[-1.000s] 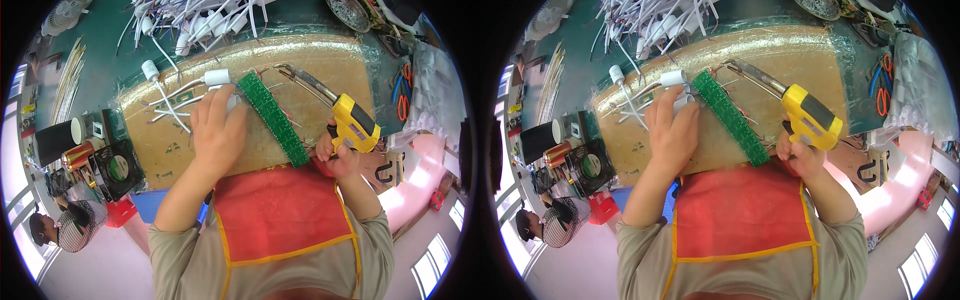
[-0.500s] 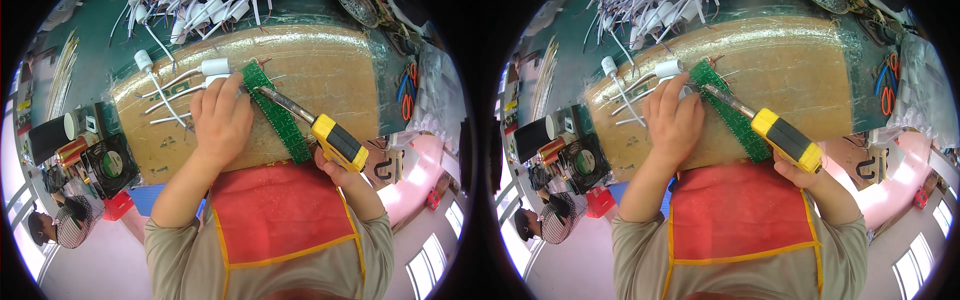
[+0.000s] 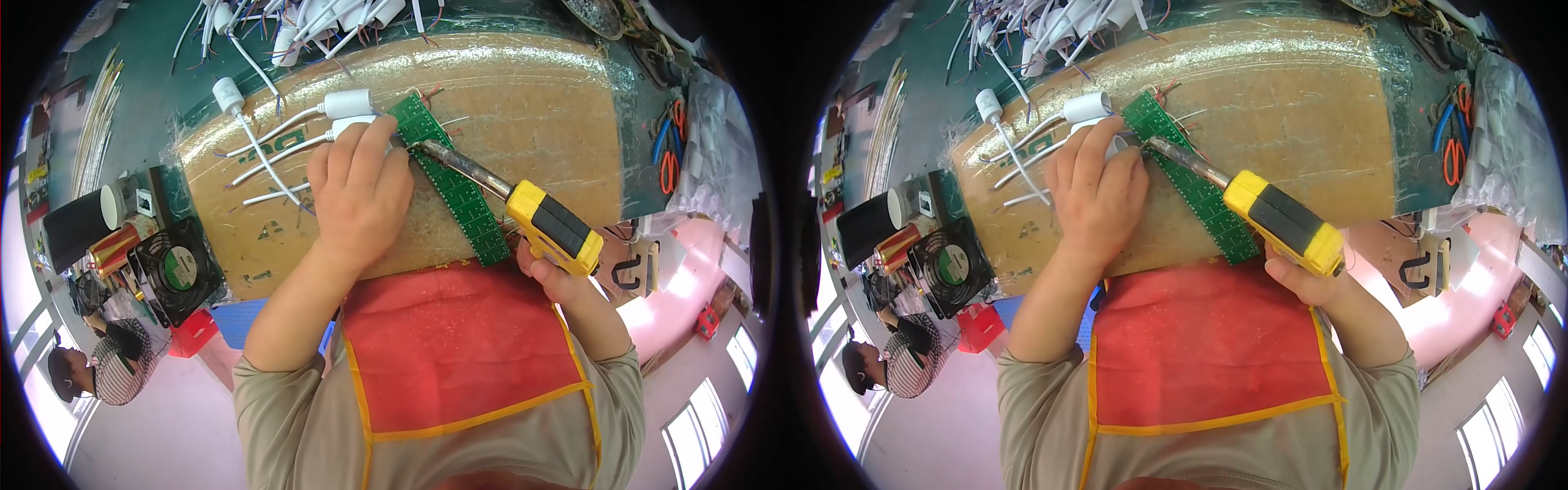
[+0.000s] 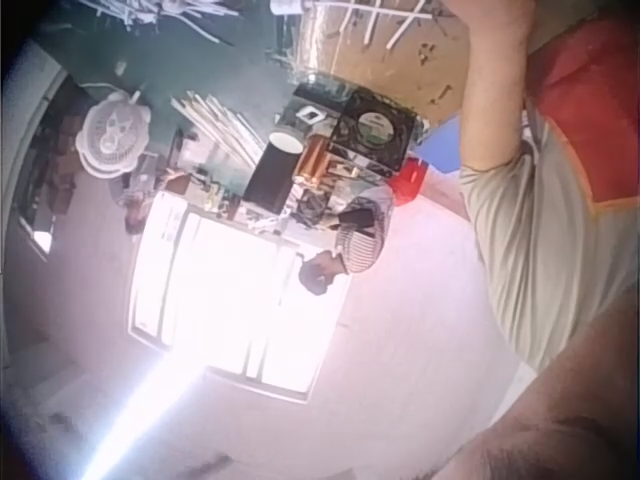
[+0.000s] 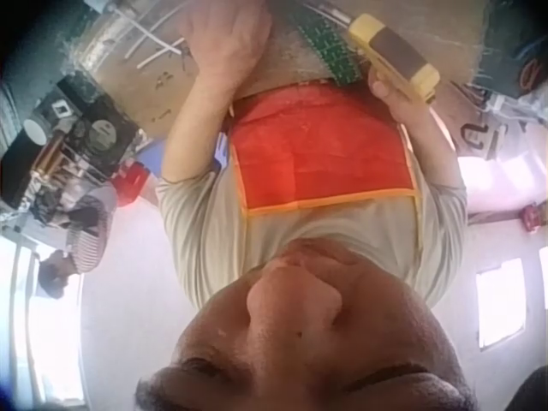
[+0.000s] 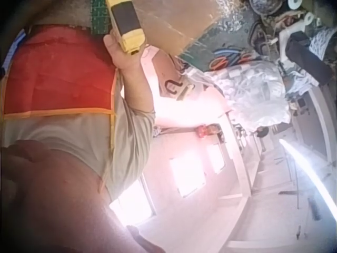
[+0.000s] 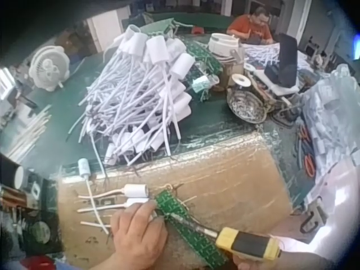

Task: The person assembles lighting components by soldering wires to a circuit board and attaching bulb sockets to the circuit board with a soldering iron.

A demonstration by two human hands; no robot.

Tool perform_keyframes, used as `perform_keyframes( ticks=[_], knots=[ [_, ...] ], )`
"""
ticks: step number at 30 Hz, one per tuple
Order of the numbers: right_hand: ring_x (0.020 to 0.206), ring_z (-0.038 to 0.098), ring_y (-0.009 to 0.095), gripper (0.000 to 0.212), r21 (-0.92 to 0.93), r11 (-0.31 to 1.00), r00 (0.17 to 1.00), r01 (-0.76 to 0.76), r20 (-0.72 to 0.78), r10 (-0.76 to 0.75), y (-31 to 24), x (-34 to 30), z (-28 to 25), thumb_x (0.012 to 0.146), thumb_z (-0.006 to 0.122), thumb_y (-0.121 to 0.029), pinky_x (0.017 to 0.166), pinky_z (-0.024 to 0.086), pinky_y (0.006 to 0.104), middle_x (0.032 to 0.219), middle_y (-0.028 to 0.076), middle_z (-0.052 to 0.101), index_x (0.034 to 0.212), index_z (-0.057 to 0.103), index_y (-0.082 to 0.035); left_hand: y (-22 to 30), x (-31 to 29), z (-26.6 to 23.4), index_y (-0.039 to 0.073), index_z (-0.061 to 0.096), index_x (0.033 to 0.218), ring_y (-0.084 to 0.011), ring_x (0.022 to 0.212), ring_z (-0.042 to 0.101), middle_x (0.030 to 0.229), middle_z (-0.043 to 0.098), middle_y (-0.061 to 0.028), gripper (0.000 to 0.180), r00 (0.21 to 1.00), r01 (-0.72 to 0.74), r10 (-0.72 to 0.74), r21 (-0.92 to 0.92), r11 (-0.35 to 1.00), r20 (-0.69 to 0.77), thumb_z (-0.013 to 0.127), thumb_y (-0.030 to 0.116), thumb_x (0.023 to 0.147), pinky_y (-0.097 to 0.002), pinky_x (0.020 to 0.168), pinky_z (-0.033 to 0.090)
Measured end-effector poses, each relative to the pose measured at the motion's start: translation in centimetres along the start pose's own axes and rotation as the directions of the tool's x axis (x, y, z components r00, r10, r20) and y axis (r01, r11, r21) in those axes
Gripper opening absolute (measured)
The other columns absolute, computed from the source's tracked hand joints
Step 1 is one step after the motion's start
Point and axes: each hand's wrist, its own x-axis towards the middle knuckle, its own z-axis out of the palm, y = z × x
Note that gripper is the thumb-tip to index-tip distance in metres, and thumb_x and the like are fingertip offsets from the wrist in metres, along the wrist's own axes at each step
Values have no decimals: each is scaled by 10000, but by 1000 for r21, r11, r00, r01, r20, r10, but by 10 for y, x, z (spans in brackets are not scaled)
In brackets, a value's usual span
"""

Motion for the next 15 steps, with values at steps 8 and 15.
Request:
perform_keyframes(
  ticks=[8, 15],
  knots=[
    [618, 458, 97, 613, -106, 993, 996, -46, -86, 37, 1, 3, 8, 799, 788, -419, 543, 388, 257, 738, -3, 484, 1181, 506, -30, 1, -1, 0, 63, 638, 894, -246, 1040, 580, 1178, 619, -92, 191, 1000, -4, 4, 3, 1000, 19, 657, 97, 707, -390, 865, 391],
    [620, 454, 96, 609, -109, 993, 996, -39, -84, 30, 1, 1, 6, 807, 781, -415, 541, 389, 258, 753, -3, 483, 1208, 506, -49, 2, 0, -1, 65, 642, 903, -247, 1050, 575, 1172, 617, -85, 204, 999, 3, -3, 10, 1000, 35, 659, 103, 703, -395, 874, 386]
  ],
)
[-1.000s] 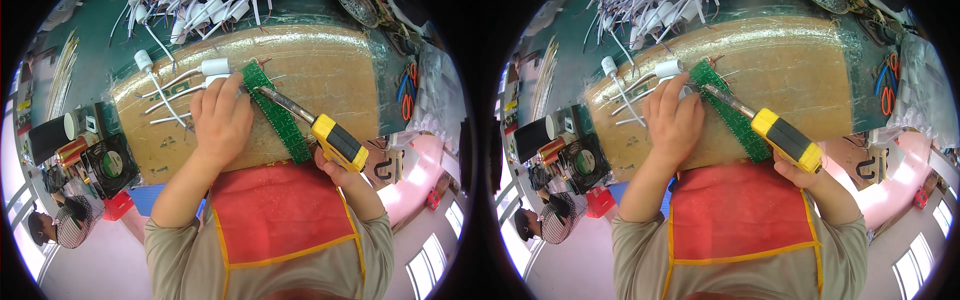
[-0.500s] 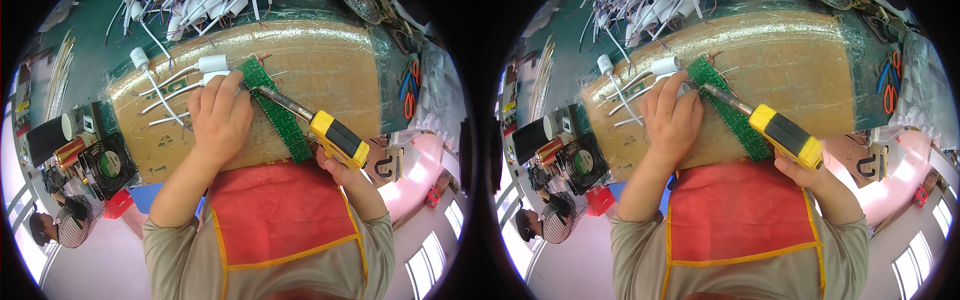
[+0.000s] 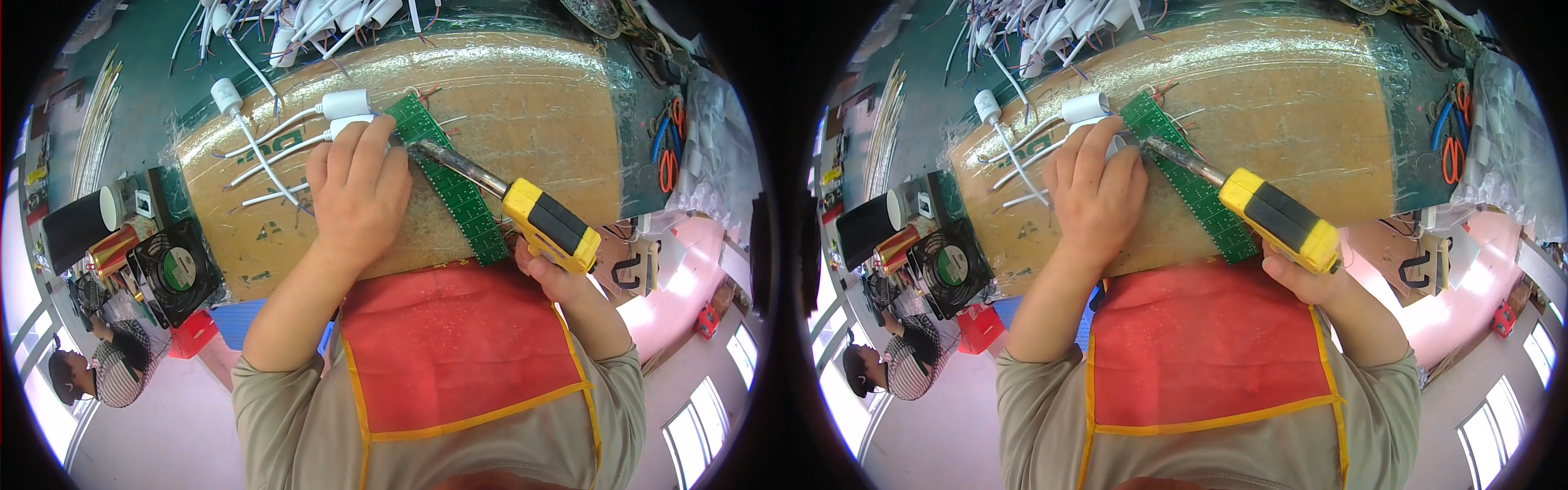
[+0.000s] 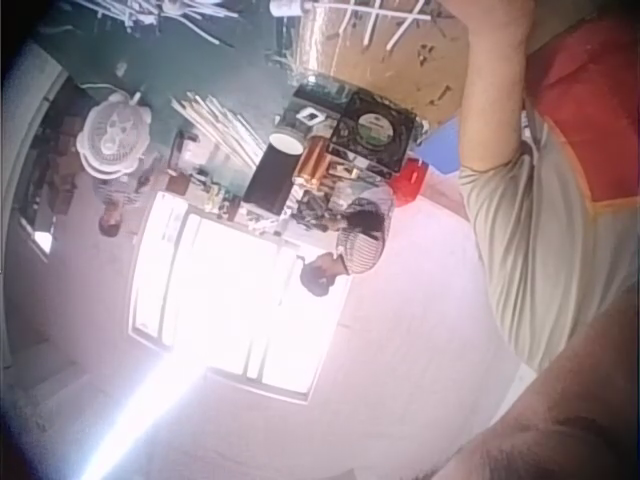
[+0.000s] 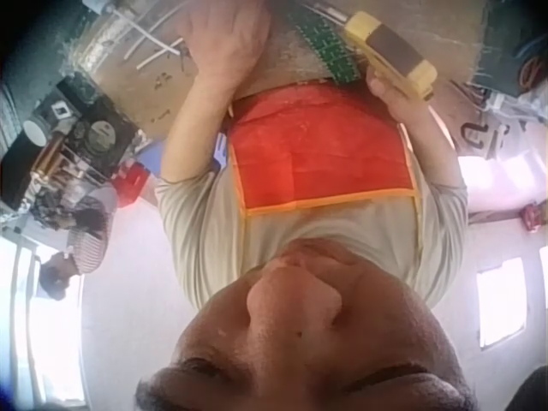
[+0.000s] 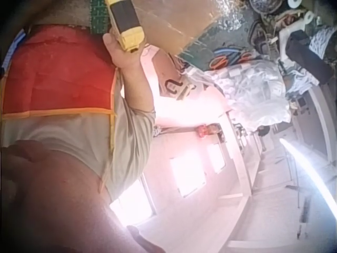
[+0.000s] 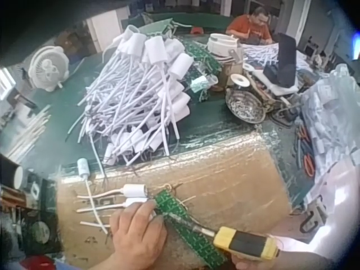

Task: The person assembles lighting components by soldering wires to a circuit board and attaching bulb sockets to the circuit board with a soldering iron.

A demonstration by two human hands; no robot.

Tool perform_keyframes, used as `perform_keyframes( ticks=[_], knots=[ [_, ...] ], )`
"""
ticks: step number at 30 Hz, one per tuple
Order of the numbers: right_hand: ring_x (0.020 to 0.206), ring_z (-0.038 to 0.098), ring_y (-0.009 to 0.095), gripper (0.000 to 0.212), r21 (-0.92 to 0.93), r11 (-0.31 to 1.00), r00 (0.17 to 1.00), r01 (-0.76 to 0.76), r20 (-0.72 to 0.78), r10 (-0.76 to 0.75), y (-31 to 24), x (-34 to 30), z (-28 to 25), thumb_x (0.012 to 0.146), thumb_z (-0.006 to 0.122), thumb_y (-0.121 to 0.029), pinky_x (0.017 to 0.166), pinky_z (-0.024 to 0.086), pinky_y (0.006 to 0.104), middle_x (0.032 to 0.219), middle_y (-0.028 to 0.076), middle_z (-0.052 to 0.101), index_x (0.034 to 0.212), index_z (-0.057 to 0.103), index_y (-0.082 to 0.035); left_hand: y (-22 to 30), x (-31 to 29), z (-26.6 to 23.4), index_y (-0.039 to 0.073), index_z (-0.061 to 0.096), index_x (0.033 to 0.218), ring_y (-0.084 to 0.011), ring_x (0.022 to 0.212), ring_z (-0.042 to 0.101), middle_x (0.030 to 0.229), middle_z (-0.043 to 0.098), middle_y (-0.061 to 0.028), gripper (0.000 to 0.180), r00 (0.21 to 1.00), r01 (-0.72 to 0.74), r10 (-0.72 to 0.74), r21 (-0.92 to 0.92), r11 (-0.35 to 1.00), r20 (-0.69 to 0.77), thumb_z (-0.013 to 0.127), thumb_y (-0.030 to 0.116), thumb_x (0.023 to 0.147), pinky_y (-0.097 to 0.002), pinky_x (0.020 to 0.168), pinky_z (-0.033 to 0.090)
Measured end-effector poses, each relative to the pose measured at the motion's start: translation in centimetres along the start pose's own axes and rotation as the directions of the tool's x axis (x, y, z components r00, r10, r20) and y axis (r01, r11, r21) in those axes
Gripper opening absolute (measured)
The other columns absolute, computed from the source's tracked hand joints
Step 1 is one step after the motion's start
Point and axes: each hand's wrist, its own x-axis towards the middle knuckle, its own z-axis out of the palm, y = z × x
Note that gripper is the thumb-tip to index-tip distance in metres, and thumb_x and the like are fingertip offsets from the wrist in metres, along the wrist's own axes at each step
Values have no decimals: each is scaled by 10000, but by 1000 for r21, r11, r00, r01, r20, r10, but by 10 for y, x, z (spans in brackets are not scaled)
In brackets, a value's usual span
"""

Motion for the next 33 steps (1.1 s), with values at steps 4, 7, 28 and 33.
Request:
perform_keyframes(
  ticks=[4, 7, 28, 33],
  knots=[
    [765, 542, 127, 275, 131, 991, 994, 21, 101, -35, 2, -2, -8, 861, 713, -136, 670, 443, 285, 864, 15, 584, 1088, 595, -35, -1, 0, 1, 66, 642, 907, -247, 1049, 575, 1172, 616, -83, 211, 1000, -2, 2, 8, 1000, 2, 660, 107, 701, -397, 874, 386],
    [748, 538, 126, 257, 106, 994, 995, 32, 94, -42, 0, -3, -8, 859, 710, -143, 656, 437, 285, 844, 16, 580, 1063, 597, -38, -1, 0, 1, 67, 642, 908, -246, 1048, 574, 1172, 615, -83, 213, 1000, 2, -2, 6, 1000, 5, 661, 107, 700, -399, 878, 387],
    [731, 533, 122, 239, 110, 993, 994, 40, 96, -50, 0, -6, -8, 868, 693, -137, 645, 430, 283, 826, 8, 573, 1064, 595, -39, -3, 2, -4, 83, 677, 875, -298, 1052, 609, 1084, 646, -80, 199, 999, 52, -53, -128, 990, -6, 749, 30, 696, -399, 892, 464],
    [747, 528, 114, 252, 154, 988, 994, 24, 104, -40, 0, -4, -6, 869, 690, -107, 650, 428, 279, 841, 1, 568, 1091, 590, -41, 0, 5, -5, 74, 667, 865, -304, 1069, 600, 1087, 642, -89, 193, 998, 56, -55, -128, 990, 4, 735, 17, 694, -414, 907, 459]
  ],
)
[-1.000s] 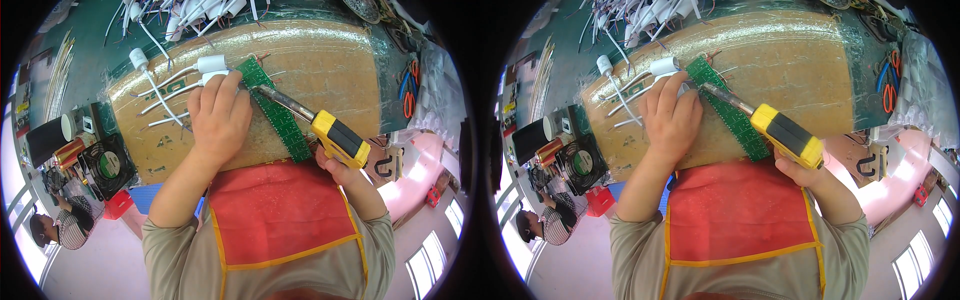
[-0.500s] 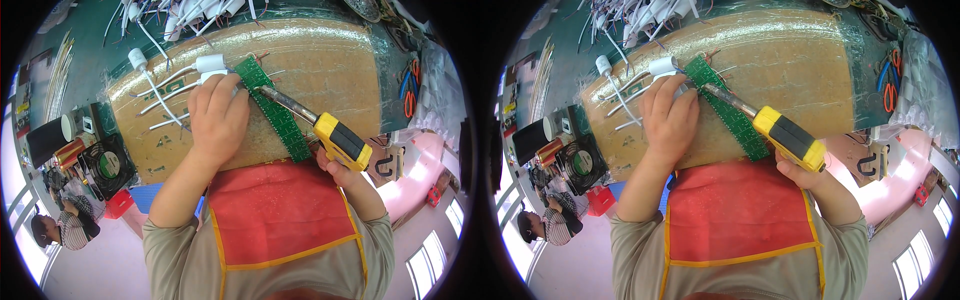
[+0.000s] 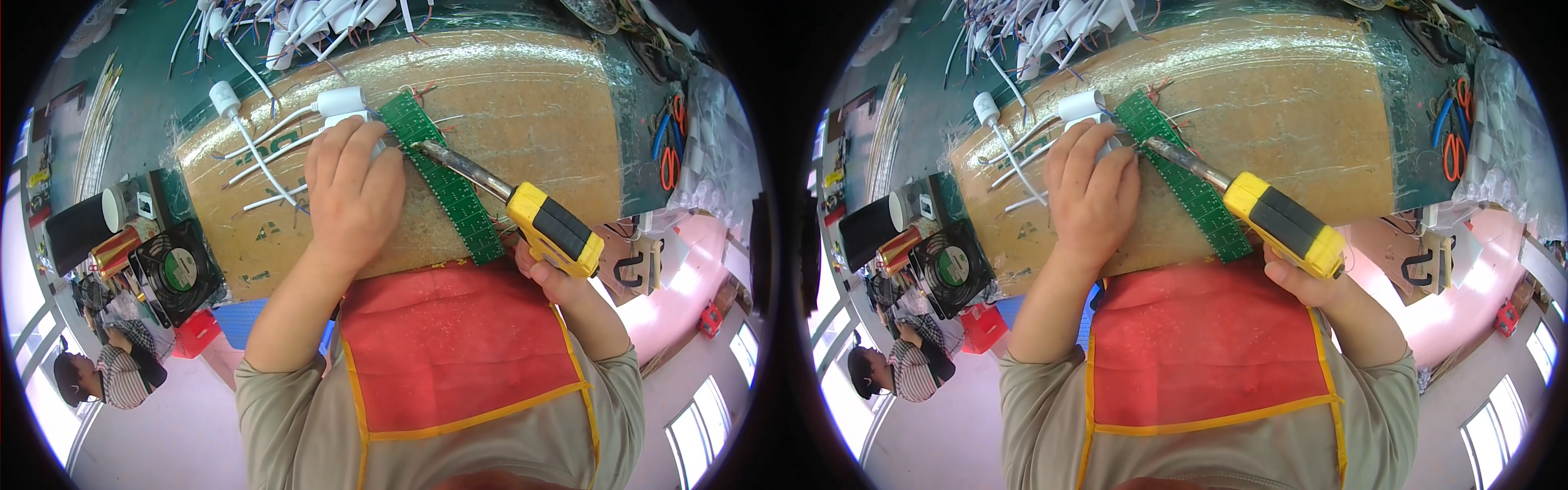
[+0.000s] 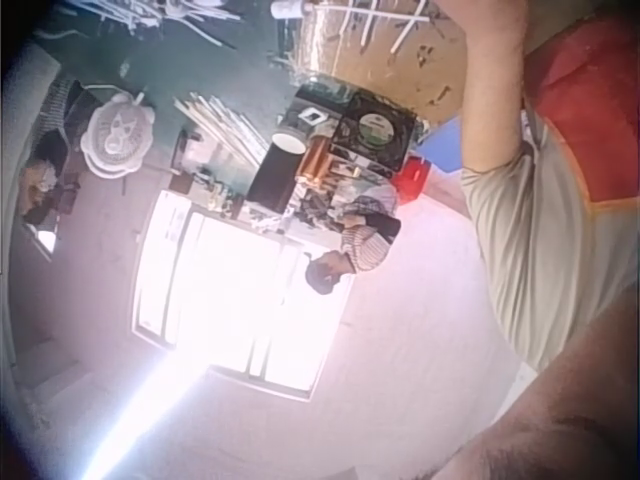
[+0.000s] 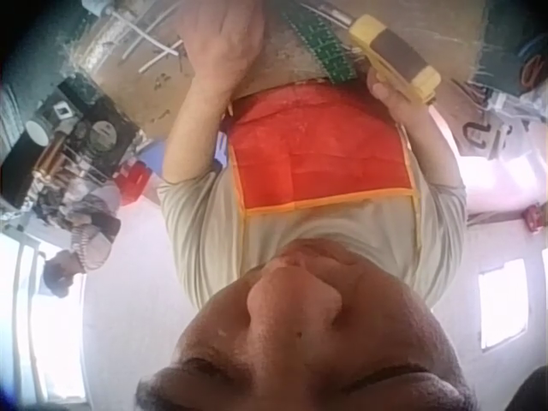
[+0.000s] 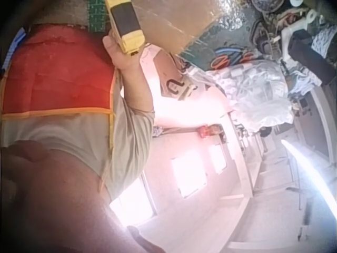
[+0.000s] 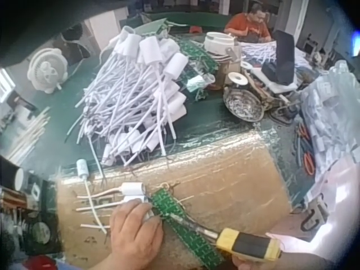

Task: The person assembles lighting components by soldering wires to a circuit board and attaching bulb sockets to the circuit board with a soldering iron.

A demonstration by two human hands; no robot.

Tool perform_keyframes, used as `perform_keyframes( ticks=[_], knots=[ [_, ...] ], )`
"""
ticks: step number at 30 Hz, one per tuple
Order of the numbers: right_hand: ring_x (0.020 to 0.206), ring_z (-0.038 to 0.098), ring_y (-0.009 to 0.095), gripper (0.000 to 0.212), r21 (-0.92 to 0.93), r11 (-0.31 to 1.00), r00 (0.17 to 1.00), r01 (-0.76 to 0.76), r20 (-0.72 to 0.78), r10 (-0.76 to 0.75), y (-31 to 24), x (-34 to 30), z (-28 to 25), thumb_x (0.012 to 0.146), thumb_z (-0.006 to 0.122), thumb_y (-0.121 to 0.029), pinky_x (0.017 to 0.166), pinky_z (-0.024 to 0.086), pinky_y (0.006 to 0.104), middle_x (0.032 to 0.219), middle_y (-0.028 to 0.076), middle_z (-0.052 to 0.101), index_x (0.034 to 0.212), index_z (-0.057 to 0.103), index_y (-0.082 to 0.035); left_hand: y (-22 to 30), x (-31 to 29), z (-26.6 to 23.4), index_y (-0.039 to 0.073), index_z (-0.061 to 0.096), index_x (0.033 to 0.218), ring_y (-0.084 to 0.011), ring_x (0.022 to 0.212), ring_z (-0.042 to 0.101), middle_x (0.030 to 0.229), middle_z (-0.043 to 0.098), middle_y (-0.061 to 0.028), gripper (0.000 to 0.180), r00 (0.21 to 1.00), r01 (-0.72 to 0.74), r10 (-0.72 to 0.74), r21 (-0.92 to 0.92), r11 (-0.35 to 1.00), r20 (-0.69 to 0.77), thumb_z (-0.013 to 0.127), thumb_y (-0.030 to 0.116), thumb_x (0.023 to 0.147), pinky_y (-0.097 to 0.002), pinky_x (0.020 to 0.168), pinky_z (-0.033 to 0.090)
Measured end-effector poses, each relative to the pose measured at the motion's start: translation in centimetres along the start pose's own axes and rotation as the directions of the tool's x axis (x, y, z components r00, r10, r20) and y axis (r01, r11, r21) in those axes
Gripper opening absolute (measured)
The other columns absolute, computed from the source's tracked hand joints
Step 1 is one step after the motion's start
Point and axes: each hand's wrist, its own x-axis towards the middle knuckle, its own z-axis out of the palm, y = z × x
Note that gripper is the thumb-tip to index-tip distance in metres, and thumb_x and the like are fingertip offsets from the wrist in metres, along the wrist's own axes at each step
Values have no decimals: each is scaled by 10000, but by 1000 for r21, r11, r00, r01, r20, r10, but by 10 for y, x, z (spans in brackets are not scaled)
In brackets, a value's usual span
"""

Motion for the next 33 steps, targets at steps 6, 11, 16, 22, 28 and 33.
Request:
perform_keyframes(
  ticks=[6, 11, 16, 22, 28, 33],
  knots=[
    [752, 529, 113, 284, 0, 1000, 1000, 21, -14, -21, 1, 0, 0, 865, 709, -101, 656, 432, 279, 845, -2, 570, 1113, 586, -40, 3, 0, 1, 83, 662, 854, -302, 1108, 584, 1116, 638, -76, 171, 1000, 13, -14, 31, 999, 16, 719, 26, 704, -453, 946, 427],
    [760, 542, 115, 278, -36, 999, 999, 10, -30, -12, 2, 1, 1, 861, 713, -91, 665, 444, 281, 850, 4, 581, 1102, 587, -39, 4, 0, 3, 92, 662, 845, -288, 1113, 584, 1119, 640, -56, 164, 999, 31, -32, 63, 998, 9, 721, 37, 702, -452, 958, 410],
    [696, 493, 104, 453, -69, 997, 997, -32, -73, 27, 4, 1, 6, 825, 759, -238, 612, 410, 262, 797, -4, 530, 1169, 540, -42, 4, 0, 4, 96, 663, 837, -282, 1111, 586, 1105, 645, -46, 165, 1000, 30, -31, 74, 997, 6, 725, 41, 695, -444, 956, 410],
    [627, 451, 96, 589, -99, 994, 992, -44, -124, 32, 4, 3, 9, 797, 796, -394, 546, 373, 251, 743, -6, 485, 1170, 509, -39, 4, -1, 6, 98, 666, 833, -277, 1106, 589, 1086, 651, -42, 167, 999, 36, -36, 73, 997, -2, 730, 43, 689, -435, 955, 408],
    [624, 461, 99, 567, -199, 980, 995, -11, -95, -9, 1, 7, 8, 808, 785, -397, 541, 375, 253, 748, 3, 495, 1155, 517, -36, 0, -4, 8, 76, 644, 889, -284, 1115, 566, 1107, 615, -76, 170, 1000, 3, -3, 68, 998, 0, 676, 90, 723, -452, 996, 371],
    [799, 552, 134, 350, -53, 998, 998, 20, -63, -23, 6, 1, 2, 844, 725, -106, 724, 453, 283, 889, 25, 588, 1150, 576, -24, 1, -4, 8, 80, 646, 885, -279, 1112, 568, 1101, 616, -69, 163, 1000, 6, -6, 66, 998, -3, 677, 93, 725, -445, 995, 370]
  ],
)
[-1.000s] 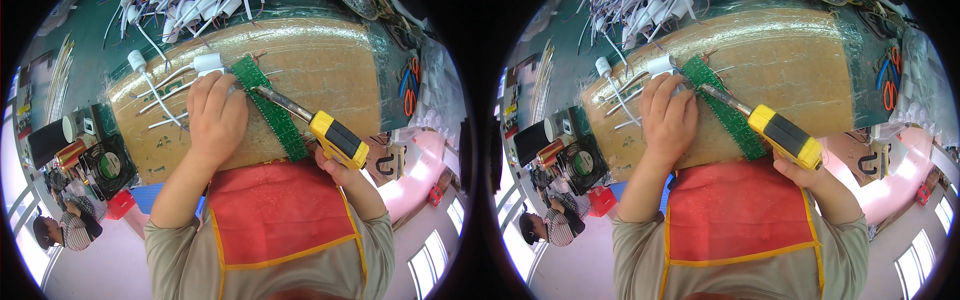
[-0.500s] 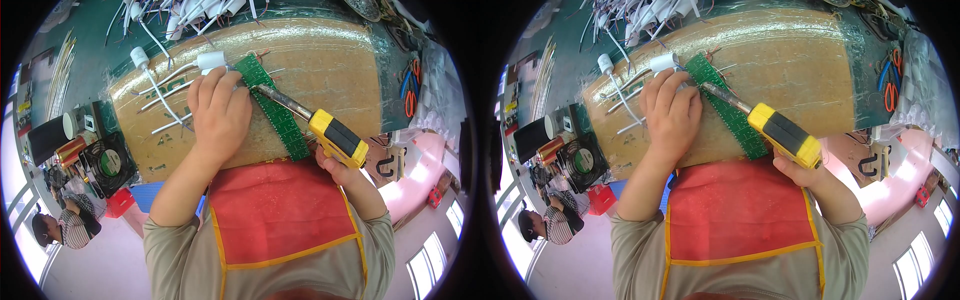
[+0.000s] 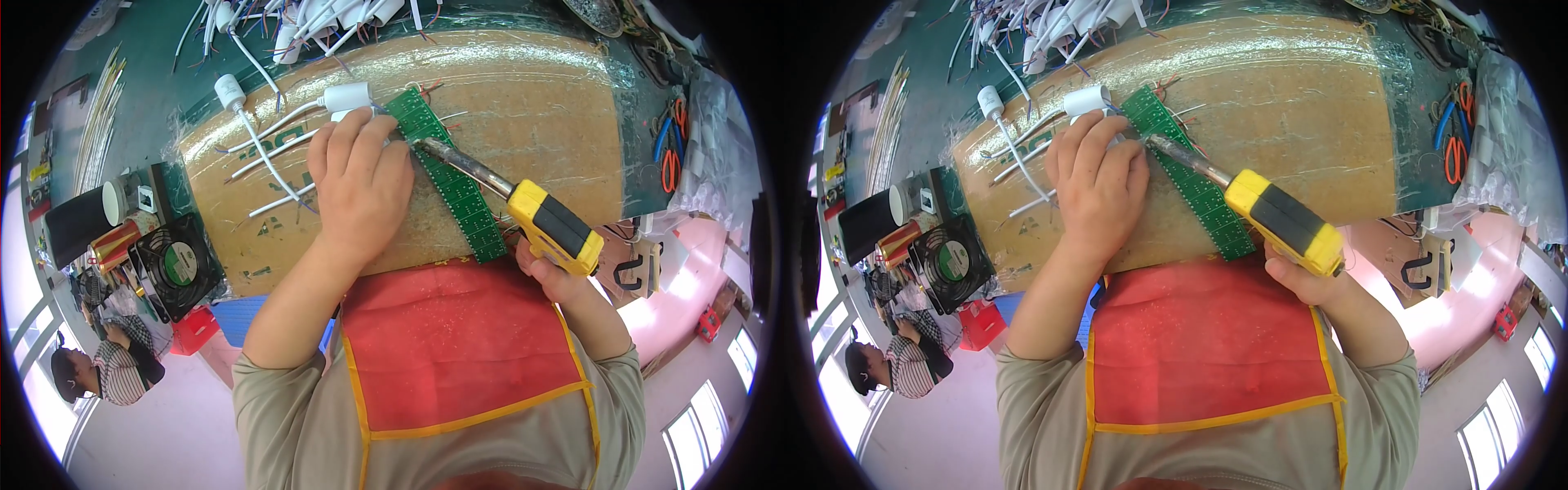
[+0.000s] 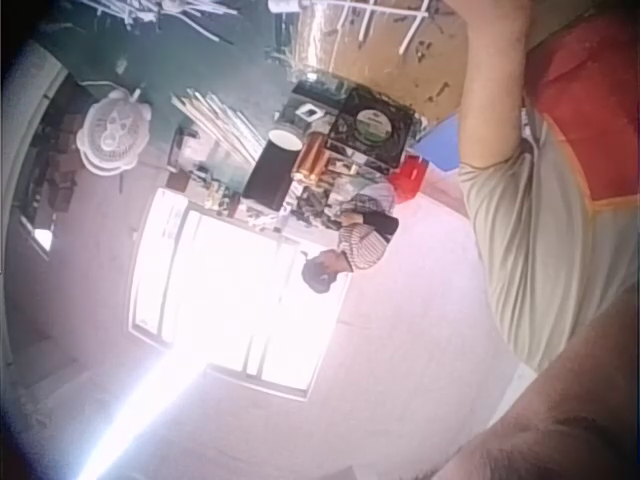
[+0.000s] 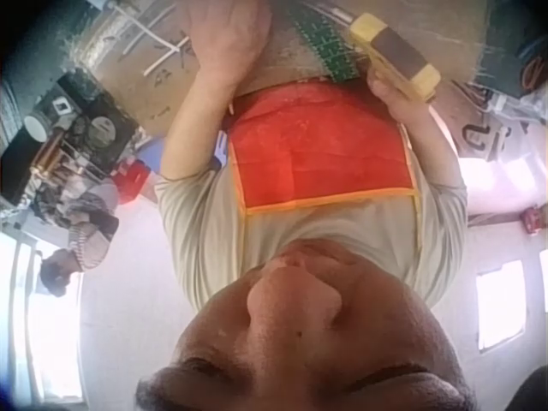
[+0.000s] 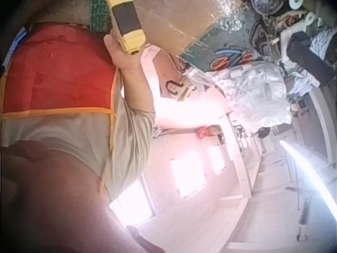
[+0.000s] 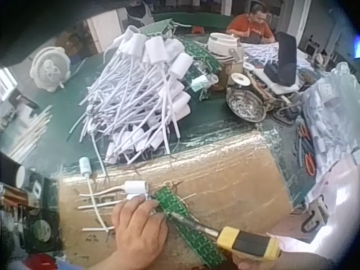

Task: The person assembles lighting components by soldering wires to a circuit board and attaching bulb sockets to the circuit board with a soldering iron.

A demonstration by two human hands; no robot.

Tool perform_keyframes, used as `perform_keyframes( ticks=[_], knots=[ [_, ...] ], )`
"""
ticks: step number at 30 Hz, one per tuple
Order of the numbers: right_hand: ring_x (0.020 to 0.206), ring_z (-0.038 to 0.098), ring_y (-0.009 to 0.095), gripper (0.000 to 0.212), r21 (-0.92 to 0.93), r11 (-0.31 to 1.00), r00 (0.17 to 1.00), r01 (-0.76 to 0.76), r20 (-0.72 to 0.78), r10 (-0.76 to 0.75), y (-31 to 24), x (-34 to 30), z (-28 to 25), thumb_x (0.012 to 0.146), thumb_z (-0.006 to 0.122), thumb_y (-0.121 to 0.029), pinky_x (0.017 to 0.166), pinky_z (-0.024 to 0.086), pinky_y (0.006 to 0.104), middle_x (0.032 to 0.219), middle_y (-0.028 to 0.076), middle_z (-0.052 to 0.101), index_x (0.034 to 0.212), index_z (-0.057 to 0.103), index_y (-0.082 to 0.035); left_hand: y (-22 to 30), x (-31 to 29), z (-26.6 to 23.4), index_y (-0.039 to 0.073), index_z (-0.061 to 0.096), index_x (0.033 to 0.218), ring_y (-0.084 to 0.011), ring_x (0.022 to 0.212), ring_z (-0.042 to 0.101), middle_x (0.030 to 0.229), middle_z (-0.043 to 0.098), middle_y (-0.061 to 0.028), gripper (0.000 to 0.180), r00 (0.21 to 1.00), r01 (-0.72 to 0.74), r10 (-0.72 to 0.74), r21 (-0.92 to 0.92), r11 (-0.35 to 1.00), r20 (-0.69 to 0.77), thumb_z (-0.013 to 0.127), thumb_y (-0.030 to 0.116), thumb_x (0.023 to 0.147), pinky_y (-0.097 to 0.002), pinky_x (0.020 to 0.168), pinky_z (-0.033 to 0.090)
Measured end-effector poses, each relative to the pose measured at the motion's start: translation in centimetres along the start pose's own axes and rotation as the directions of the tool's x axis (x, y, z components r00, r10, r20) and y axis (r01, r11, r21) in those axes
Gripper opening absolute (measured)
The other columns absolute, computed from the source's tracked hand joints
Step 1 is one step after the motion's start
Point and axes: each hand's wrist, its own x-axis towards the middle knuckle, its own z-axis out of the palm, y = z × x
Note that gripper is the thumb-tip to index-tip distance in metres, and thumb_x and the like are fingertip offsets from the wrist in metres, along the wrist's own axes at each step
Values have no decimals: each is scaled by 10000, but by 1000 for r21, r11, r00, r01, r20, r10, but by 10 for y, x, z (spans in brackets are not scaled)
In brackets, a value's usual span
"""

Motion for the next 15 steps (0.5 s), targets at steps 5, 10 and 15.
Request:
perform_keyframes(
  ticks=[5, 10, 15],
  knots=[
    [748, 523, 132, 301, 43, 999, 998, 28, 47, -30, -4, 3, -3, 876, 713, -198, 642, 417, 277, 852, 29, 564, 1078, 571, -27, 0, 0, 0, 81, 648, 886, -276, 1112, 567, 1098, 615, -67, 156, 1000, 0, 0, 5, 1000, 0, 677, 94, 733, -443, 998, 367],
    [730, 516, 133, 289, 78, 996, 999, 35, 29, -37, -7, 6, 2, 882, 704, -230, 628, 409, 278, 822, 29, 550, 1032, 567, -26, 0, -1, 1, 83, 647, 889, -275, 1114, 565, 1101, 613, -67, 156, 1000, 3, -3, 6, 1000, 3, 678, 96, 736, -444, 998, 366],
    [559, 437, 117, 753, 38, 998, 995, 48, -95, -44, -5, 7, 11, 790, 787, -449, 507, 376, 256, 673, 23, 479, 1299, 458, -1, 0, 0, -1, 87, 644, 893, -275, 1119, 562, 1107, 612, -69, 158, 1000, 4, -4, 5, 1000, 2, 678, 101, 739, -447, 1004, 362]
  ],
)
